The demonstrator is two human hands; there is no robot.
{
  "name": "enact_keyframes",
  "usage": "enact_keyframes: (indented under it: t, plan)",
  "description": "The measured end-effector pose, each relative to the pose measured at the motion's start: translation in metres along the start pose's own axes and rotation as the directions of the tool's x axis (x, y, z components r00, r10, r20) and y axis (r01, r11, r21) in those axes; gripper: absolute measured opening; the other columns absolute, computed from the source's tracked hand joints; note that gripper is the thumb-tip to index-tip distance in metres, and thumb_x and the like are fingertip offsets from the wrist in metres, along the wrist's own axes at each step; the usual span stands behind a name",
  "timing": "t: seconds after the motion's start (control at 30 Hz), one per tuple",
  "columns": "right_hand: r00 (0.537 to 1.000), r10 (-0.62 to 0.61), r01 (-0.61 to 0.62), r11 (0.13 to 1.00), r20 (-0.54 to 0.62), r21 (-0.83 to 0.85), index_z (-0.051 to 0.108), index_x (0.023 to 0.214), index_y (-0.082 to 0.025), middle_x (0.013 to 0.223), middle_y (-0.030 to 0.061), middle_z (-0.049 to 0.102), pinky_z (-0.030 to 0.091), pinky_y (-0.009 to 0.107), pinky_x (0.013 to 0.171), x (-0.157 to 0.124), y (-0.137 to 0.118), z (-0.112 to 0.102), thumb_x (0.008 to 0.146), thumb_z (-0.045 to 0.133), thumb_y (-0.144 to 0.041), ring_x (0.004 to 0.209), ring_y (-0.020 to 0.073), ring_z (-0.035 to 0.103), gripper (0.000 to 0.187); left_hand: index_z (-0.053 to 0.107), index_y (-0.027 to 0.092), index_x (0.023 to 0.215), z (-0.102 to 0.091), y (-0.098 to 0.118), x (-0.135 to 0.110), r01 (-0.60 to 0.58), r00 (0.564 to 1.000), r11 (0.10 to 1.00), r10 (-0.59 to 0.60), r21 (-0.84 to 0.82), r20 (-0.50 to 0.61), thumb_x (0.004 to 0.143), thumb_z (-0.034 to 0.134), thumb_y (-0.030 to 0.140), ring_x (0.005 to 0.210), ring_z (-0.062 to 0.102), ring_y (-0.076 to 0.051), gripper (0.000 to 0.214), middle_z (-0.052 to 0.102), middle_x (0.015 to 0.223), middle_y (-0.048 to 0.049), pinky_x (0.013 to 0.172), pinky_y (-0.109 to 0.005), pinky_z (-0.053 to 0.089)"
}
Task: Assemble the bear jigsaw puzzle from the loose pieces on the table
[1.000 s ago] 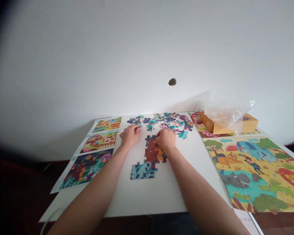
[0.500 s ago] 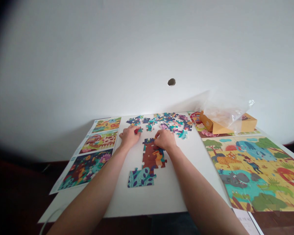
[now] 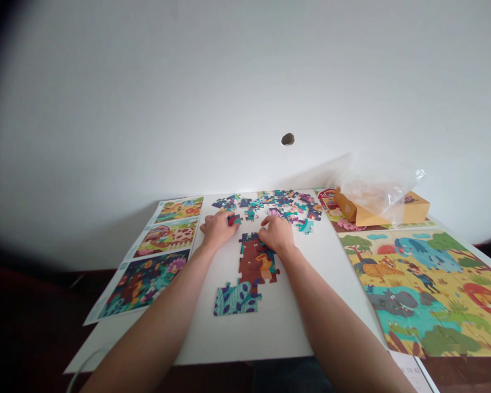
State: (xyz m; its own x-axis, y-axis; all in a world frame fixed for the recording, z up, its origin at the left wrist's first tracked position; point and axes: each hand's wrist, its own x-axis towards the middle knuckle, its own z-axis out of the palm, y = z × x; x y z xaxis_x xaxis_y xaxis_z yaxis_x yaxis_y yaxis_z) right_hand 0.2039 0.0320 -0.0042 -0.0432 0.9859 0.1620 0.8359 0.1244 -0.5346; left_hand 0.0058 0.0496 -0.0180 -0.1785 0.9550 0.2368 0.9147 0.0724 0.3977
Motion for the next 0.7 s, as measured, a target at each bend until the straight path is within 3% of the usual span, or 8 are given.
enact_keyframes:
  t: [0.27, 0.4, 0.47, 0.57, 0.7]
  plan:
    - [1.0, 0.011, -0.011, 0.999, -0.018, 0.037, 0.076, 0.094, -0.02, 0.076, 0.004, 0.071, 0.046, 0.027, 0.072, 0.002, 0.002, 0.004, 0.075, 0.057, -0.021, 0.074, 0.0192, 0.065, 0.027, 0.067, 0.031, 0.121, 0.0, 0.0, 0.001, -0.02, 1.0, 0.999, 0.021, -0.046, 0.006, 0.074, 0.072, 0.035, 0.115, 0.053, -0.037, 0.047, 0.067, 0.121, -0.0073, 0.095, -0.053, 0.042]
    - [0.999, -0.019, 0.022, 0.996, -0.038, 0.084, 0.076, 0.097, -0.021, 0.08, 0.0033, 0.073, 0.047, 0.028, 0.08, 0.004, 0.004, 0.006, 0.078, 0.059, -0.024, 0.081, 0.0198, 0.067, 0.025, 0.064, 0.027, 0.124, 0.001, 0.002, 0.001, -0.134, 0.991, 0.971, 0.133, -0.199, -0.017, 0.072, 0.074, 0.021, 0.11, 0.06, -0.028, 0.053, 0.064, 0.117, -0.008, 0.099, -0.045, 0.047]
    - [0.996, -0.056, 0.064, 0.99, -0.068, 0.129, 0.076, 0.1, -0.021, 0.087, 0.0031, 0.074, 0.047, 0.029, 0.085, 0.004, 0.004, 0.008, 0.081, 0.06, -0.028, 0.088, 0.0199, 0.068, 0.026, 0.065, 0.025, 0.123, 0.004, 0.004, 0.0, -0.232, 0.972, 0.905, 0.228, -0.355, -0.054, 0.073, 0.069, 0.012, 0.105, 0.063, -0.022, 0.052, 0.063, 0.115, -0.0077, 0.095, -0.038, 0.051]
    - [0.989, -0.104, 0.125, 0.97, -0.107, 0.208, 0.075, 0.102, -0.022, 0.092, 0.0028, 0.075, 0.046, 0.028, 0.087, 0.004, 0.004, 0.009, 0.084, 0.061, -0.033, 0.091, 0.0192, 0.067, 0.025, 0.068, 0.023, 0.118, 0.008, 0.008, -0.001, -0.31, 0.942, 0.729, 0.325, -0.61, -0.089, 0.076, 0.065, 0.012, 0.094, 0.066, -0.018, 0.043, 0.065, 0.114, -0.0073, 0.085, -0.032, 0.057]
    - [0.978, -0.132, 0.18, 0.928, -0.163, 0.327, 0.075, 0.087, -0.021, 0.087, 0.002, 0.074, 0.046, 0.027, 0.082, 0.002, 0.002, 0.007, 0.086, 0.058, -0.033, 0.081, 0.0165, 0.065, 0.021, 0.07, 0.02, 0.112, 0.01, 0.013, -0.002, -0.223, 0.944, 0.52, 0.327, -0.825, -0.049, 0.077, 0.069, 0.024, 0.081, 0.068, -0.017, 0.036, 0.072, 0.105, -0.007, 0.074, -0.031, 0.059]
